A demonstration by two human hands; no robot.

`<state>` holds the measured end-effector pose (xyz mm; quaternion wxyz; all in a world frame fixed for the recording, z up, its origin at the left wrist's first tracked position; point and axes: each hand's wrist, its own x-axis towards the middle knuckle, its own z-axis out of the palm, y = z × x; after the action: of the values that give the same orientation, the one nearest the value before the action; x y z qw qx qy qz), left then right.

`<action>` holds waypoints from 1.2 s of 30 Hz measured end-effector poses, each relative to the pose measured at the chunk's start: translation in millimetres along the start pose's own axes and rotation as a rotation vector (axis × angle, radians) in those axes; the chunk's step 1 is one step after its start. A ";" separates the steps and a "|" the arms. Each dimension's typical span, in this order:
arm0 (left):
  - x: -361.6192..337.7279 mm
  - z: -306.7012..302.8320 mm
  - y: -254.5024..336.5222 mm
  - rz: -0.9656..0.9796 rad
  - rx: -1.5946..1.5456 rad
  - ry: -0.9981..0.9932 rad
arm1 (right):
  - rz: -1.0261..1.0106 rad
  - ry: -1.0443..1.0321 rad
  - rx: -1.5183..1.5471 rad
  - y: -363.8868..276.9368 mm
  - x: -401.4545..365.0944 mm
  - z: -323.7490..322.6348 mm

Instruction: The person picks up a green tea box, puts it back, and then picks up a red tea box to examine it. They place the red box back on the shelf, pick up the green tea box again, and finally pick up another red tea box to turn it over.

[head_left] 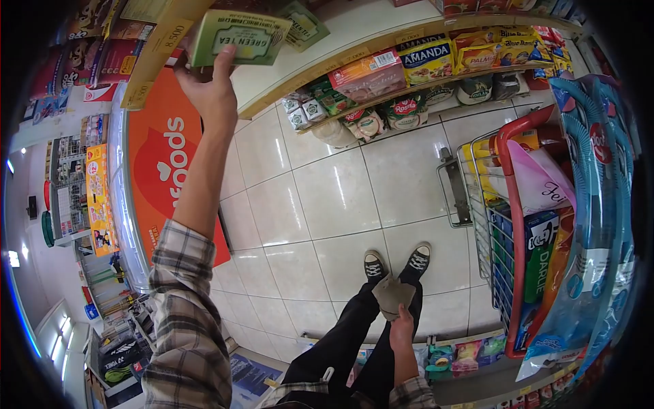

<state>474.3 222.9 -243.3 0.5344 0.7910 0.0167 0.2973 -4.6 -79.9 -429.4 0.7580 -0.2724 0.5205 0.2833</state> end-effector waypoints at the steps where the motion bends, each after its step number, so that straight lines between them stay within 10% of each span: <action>1: 0.7 0.4 0.9 -0.066 -0.116 0.038 | 0.012 -0.007 0.006 -1.3 -1.1 1.7; 14: 3.6 22.0 -13.0 -0.307 -0.846 0.071 | 0.133 -0.051 0.021 29.0 8.1 -23.0; 25: 14.4 8.9 -40.9 -0.144 -0.101 -0.068 | 0.216 -0.092 0.185 35.2 10.4 -24.7; 36: -10.7 6.1 18.5 -0.517 -0.813 0.034 | 0.235 -0.095 0.115 48.2 20.4 -26.2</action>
<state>463.1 206.2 -233.9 0.8565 0.4828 0.1041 0.1501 -49.5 -62.1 -462.4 0.7577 -0.1521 0.5277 0.3524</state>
